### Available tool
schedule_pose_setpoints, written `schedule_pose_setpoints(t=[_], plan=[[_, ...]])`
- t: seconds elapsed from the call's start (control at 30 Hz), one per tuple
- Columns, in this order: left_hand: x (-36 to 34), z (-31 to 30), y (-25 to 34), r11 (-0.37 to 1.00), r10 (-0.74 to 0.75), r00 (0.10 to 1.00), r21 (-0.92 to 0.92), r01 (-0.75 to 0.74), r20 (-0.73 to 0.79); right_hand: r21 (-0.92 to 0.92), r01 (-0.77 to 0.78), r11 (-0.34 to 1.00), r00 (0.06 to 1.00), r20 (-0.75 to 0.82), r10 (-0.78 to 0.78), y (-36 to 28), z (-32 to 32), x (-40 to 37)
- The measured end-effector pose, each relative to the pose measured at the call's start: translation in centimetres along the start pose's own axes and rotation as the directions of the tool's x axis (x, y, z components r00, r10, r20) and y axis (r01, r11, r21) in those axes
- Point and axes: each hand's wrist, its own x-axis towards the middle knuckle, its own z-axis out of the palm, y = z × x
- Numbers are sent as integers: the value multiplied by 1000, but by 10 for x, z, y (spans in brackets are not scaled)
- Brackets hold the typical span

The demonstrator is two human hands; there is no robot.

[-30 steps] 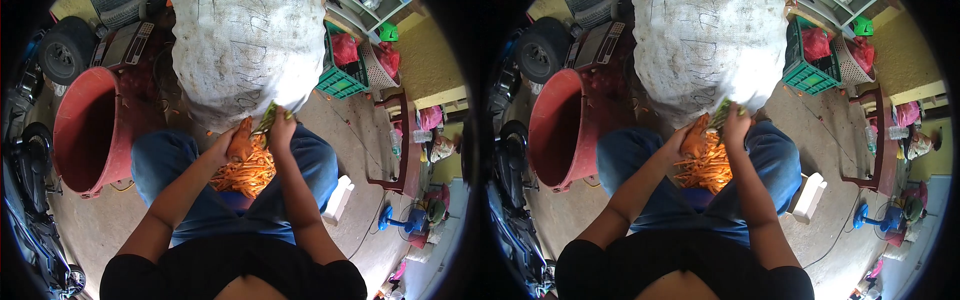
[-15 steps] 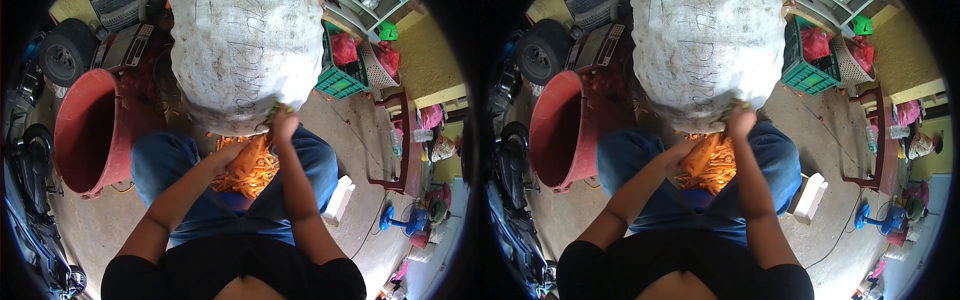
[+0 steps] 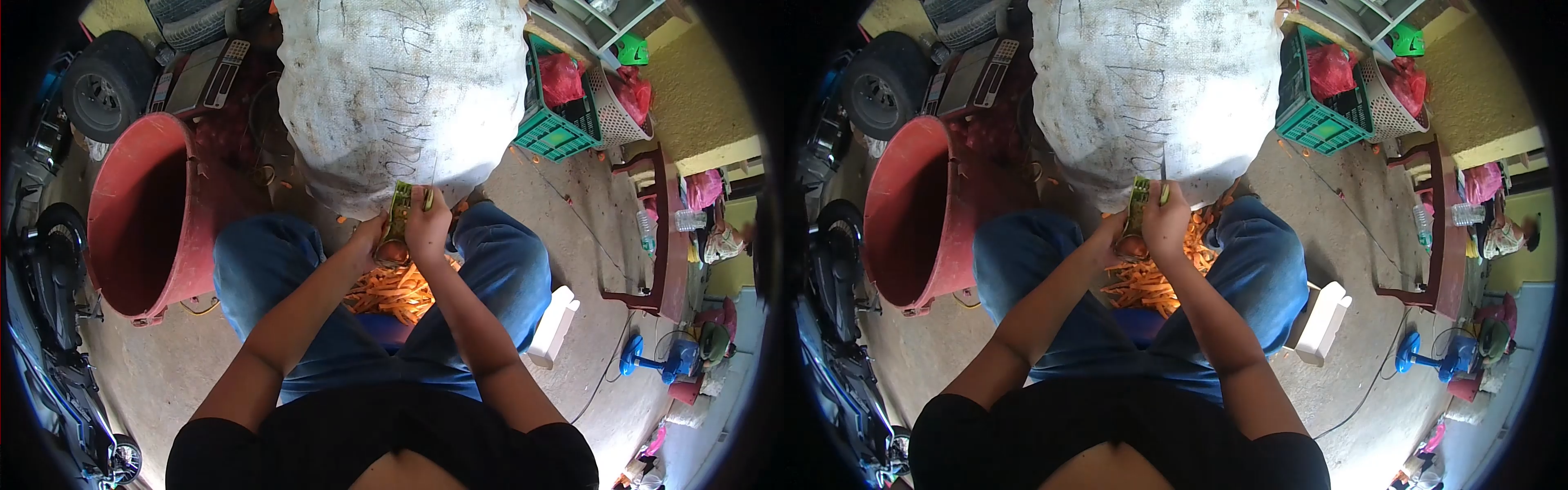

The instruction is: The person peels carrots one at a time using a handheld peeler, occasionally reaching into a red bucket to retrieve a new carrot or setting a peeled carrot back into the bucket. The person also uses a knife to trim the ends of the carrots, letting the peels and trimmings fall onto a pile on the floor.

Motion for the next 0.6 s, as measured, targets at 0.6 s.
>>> schedule_pose_setpoints(t=[0.6], plan=[[-5, -4, 14, 989, 22, 994, 140, -37, 105, 152, -142, 978, 988, -42, 150, 17, -13, 23]])
